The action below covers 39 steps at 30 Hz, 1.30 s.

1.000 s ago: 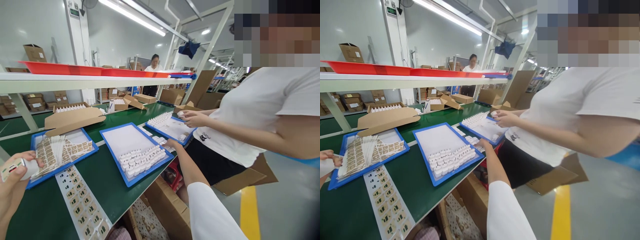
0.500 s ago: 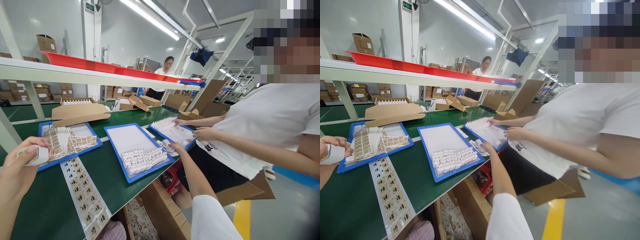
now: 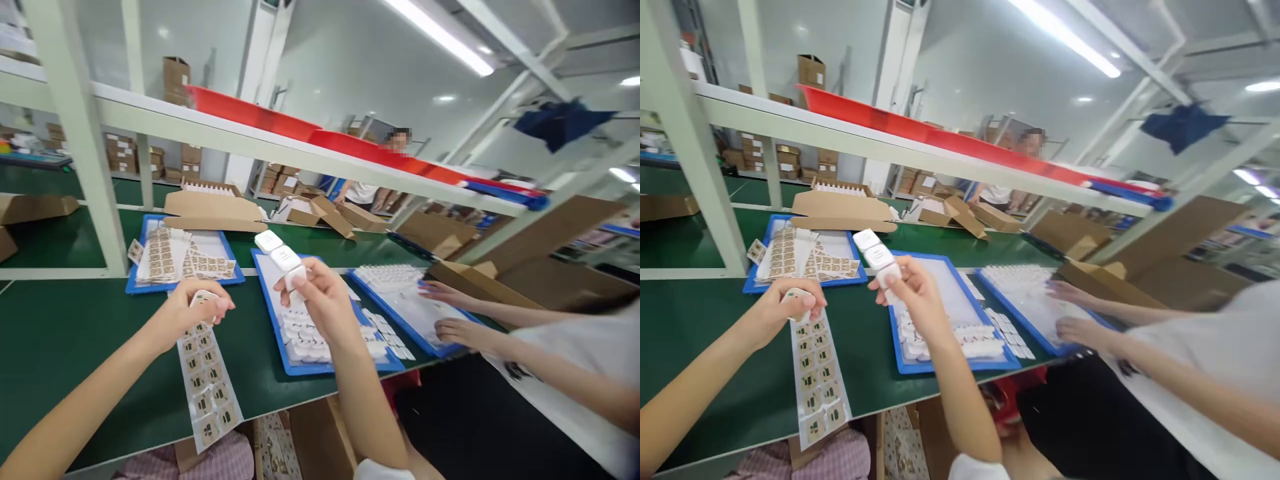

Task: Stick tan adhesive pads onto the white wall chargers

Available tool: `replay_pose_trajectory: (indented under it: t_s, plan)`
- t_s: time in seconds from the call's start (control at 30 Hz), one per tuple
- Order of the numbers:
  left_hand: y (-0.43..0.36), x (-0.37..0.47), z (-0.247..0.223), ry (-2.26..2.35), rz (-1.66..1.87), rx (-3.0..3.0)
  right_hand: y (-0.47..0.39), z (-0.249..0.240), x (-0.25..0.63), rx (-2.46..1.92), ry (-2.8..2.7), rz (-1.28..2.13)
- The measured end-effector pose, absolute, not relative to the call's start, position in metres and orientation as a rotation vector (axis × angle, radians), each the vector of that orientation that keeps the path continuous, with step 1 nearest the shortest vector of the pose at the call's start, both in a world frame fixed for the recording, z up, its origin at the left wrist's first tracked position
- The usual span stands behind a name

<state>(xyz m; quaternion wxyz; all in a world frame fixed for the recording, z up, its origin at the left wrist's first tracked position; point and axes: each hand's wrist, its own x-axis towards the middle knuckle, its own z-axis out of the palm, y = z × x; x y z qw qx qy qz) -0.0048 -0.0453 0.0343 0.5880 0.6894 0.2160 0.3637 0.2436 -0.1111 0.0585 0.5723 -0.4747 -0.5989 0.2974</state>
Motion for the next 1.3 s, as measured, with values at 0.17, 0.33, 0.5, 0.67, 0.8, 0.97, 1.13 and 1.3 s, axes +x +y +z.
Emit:
replay_pose_trajectory:
  t_s: [0.17, 0.33, 0.5, 0.67, 0.8, 0.97, 1.13, 1.3]
  plan:
    - [-0.057, -0.016, 0.049, 0.491, 1.086, 1.515, -0.113, 0.052, 0.165, -1.030, -1.730, -0.060]
    - [-0.061, -0.026, 0.060, 0.542, 1.381, 1.469, -0.096, 0.055, 0.137, -0.827, -1.810, -0.549]
    - [-0.063, -0.031, 0.065, 0.568, 1.539, 1.512, -0.089, 0.054, 0.128, -0.834, -1.712, -0.705]
    - [-0.062, -0.028, 0.062, 0.536, 1.485, 1.445, -0.085, 0.048, 0.131, -0.896, -1.737, -0.765]
    - [-0.060, -0.022, 0.056, 0.476, 1.488, 1.400, -0.081, 0.047, 0.136, -0.933, -1.718, -0.810]
    - [-0.057, -0.017, 0.053, 0.491, 1.552, 1.413, -0.084, 0.049, 0.143, -0.941, -1.749, -0.666]
    - [-0.052, -0.022, 0.057, 0.559, 1.564, 1.543, -0.090, 0.052, 0.156, -0.938, -1.820, 0.068]
    - [-0.051, -0.028, 0.066, 0.671, 1.279, 1.709, -0.085, 0.053, 0.162, -0.870, -1.624, 0.704]
